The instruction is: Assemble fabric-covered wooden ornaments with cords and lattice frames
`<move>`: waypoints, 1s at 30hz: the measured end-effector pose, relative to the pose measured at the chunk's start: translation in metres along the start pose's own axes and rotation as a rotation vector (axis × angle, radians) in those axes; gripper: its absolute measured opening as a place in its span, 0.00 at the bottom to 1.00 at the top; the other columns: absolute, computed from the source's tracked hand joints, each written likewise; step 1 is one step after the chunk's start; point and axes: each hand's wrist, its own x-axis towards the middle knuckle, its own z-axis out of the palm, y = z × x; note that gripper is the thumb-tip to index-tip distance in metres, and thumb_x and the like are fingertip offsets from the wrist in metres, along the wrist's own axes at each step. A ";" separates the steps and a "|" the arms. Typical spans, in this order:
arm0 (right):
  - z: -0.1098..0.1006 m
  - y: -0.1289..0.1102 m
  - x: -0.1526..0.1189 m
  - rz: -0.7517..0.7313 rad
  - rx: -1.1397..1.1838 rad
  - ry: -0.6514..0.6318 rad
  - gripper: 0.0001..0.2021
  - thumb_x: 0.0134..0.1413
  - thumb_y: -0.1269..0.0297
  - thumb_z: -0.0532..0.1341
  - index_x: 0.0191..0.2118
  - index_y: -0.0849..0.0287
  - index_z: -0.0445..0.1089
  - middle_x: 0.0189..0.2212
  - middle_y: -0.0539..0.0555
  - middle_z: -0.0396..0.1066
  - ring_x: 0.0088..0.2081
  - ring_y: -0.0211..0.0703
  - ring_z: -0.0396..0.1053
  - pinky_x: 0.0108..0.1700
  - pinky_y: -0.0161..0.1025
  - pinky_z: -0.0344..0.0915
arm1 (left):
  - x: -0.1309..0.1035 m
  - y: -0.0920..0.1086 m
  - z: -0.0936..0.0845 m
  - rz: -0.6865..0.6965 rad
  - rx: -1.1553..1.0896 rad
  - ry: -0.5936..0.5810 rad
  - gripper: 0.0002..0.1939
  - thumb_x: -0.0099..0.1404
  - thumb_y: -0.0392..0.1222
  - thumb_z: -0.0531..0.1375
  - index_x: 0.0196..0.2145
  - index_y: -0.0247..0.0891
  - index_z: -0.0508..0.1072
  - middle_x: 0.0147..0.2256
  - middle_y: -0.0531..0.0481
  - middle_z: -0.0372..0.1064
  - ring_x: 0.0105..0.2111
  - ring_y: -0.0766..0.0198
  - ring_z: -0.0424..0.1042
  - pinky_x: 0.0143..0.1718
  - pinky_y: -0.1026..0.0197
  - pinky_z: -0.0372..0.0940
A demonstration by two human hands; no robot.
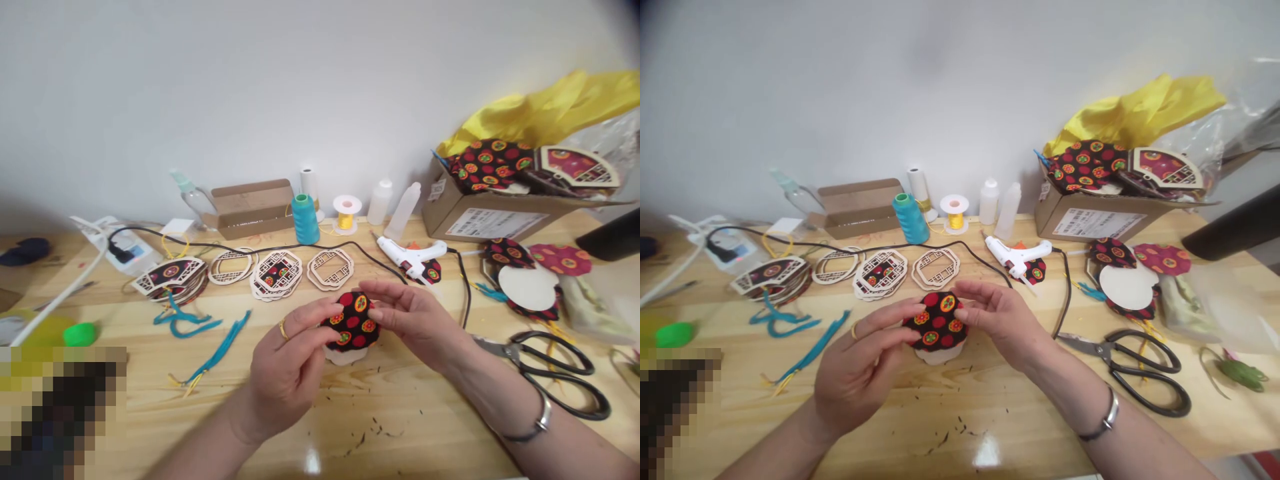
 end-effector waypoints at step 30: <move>-0.003 0.002 0.005 -0.087 -0.177 0.112 0.12 0.38 0.59 0.71 0.27 0.62 0.73 0.25 0.50 0.74 0.26 0.34 0.69 0.32 0.35 0.67 | 0.012 -0.005 0.005 -1.087 -0.728 -0.062 0.09 0.57 0.43 0.63 0.30 0.33 0.77 0.21 0.49 0.75 0.20 0.70 0.67 0.21 0.69 0.60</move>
